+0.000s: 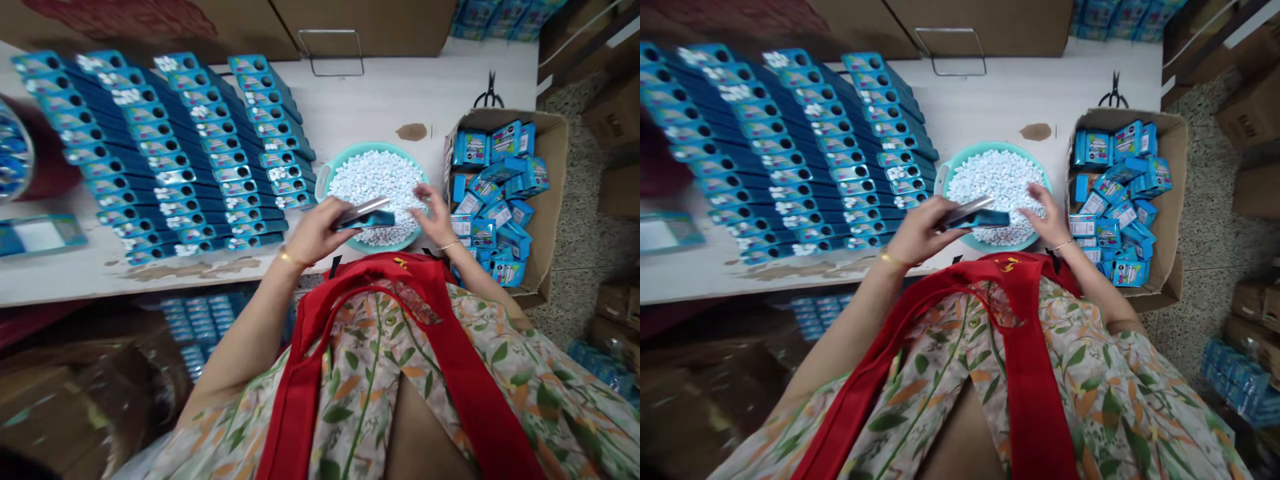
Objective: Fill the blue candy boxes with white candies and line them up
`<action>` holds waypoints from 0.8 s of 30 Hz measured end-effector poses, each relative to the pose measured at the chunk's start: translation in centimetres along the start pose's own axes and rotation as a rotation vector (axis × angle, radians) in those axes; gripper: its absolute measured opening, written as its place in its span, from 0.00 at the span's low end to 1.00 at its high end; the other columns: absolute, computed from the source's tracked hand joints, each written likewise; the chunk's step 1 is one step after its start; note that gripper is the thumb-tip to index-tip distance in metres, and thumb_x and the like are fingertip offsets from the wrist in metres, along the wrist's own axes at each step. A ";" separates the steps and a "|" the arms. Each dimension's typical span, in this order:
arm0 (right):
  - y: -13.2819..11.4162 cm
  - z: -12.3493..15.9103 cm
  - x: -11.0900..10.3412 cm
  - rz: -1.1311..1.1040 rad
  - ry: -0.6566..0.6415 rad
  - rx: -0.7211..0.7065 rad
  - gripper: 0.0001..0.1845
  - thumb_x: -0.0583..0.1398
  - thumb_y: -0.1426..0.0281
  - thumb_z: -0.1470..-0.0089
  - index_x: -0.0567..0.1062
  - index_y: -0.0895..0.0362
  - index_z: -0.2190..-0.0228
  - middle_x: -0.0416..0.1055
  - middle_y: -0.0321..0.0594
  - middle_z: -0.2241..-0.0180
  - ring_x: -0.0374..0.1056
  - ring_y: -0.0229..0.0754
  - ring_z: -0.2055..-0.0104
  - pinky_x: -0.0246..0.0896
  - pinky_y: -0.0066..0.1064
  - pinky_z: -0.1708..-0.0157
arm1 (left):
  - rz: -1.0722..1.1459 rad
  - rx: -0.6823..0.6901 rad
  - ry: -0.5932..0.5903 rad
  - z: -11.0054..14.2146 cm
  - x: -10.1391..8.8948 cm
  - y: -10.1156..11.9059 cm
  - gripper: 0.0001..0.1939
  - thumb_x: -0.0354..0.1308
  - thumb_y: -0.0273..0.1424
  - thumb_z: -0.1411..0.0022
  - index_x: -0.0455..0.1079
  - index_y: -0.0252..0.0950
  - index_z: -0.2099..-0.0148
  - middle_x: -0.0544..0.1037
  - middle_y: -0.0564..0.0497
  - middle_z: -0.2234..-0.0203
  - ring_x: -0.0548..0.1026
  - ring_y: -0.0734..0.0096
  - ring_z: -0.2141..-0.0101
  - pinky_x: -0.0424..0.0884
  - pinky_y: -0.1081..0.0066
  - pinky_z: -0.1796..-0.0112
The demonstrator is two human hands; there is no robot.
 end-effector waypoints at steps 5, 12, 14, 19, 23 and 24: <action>9.1 -5.1 -17.3 0.511 0.393 0.419 0.27 0.73 0.62 0.40 0.76 0.61 0.44 0.70 0.68 0.33 0.63 0.62 0.26 0.51 0.70 0.23 | -0.060 -0.222 0.267 6.8 -5.1 -6.1 0.15 0.62 0.53 0.30 0.74 0.54 0.48 0.78 0.55 0.61 0.75 0.56 0.59 0.77 0.53 0.56; 14.4 -8.2 -21.9 0.662 0.277 0.581 0.28 0.83 0.58 0.54 0.78 0.52 0.58 0.65 0.70 0.32 0.56 0.71 0.24 0.34 0.80 0.25 | -0.213 -0.682 0.125 11.0 -1.9 -15.4 0.15 0.67 0.39 0.37 0.75 0.39 0.50 0.80 0.41 0.52 0.78 0.48 0.48 0.78 0.53 0.45; 14.1 -8.3 -21.6 0.628 0.276 0.560 0.27 0.81 0.51 0.53 0.72 0.48 0.69 0.69 0.63 0.38 0.56 0.74 0.26 0.37 0.82 0.28 | -0.206 -0.720 0.070 9.9 0.0 -17.4 0.17 0.67 0.37 0.36 0.75 0.38 0.47 0.80 0.39 0.48 0.78 0.46 0.44 0.77 0.53 0.42; 11.4 -6.5 -23.1 0.619 0.320 0.563 0.43 0.82 0.53 0.55 0.51 0.42 0.73 0.73 0.54 0.56 0.67 0.74 0.34 0.54 0.73 0.31 | -0.122 -0.703 0.151 6.9 2.3 -19.3 0.24 0.64 0.31 0.34 0.72 0.37 0.37 0.74 0.35 0.36 0.76 0.45 0.36 0.75 0.52 0.36; 7.7 -2.8 -22.8 0.400 0.554 0.434 0.38 0.85 0.64 0.65 0.66 0.45 0.63 0.77 0.48 0.53 0.77 0.59 0.47 0.72 0.55 0.40 | -0.109 -0.706 0.345 7.5 1.4 -18.5 0.30 0.66 0.38 0.32 0.66 0.35 0.32 0.72 0.29 0.36 0.72 0.37 0.32 0.72 0.44 0.33; 7.2 -2.0 -21.5 0.219 0.550 0.412 0.37 0.83 0.61 0.62 0.70 0.46 0.56 0.77 0.46 0.50 0.77 0.54 0.49 0.76 0.50 0.45 | -0.099 -0.681 0.359 7.8 1.2 -17.9 0.28 0.64 0.39 0.30 0.67 0.35 0.33 0.74 0.30 0.39 0.74 0.38 0.35 0.73 0.43 0.34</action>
Point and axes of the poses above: each hand's wrist, its own z-axis away from the middle knuckle, its own x-axis out of the palm, y = z × x, the point moved 6 cm from there along -z, towards the middle knuckle
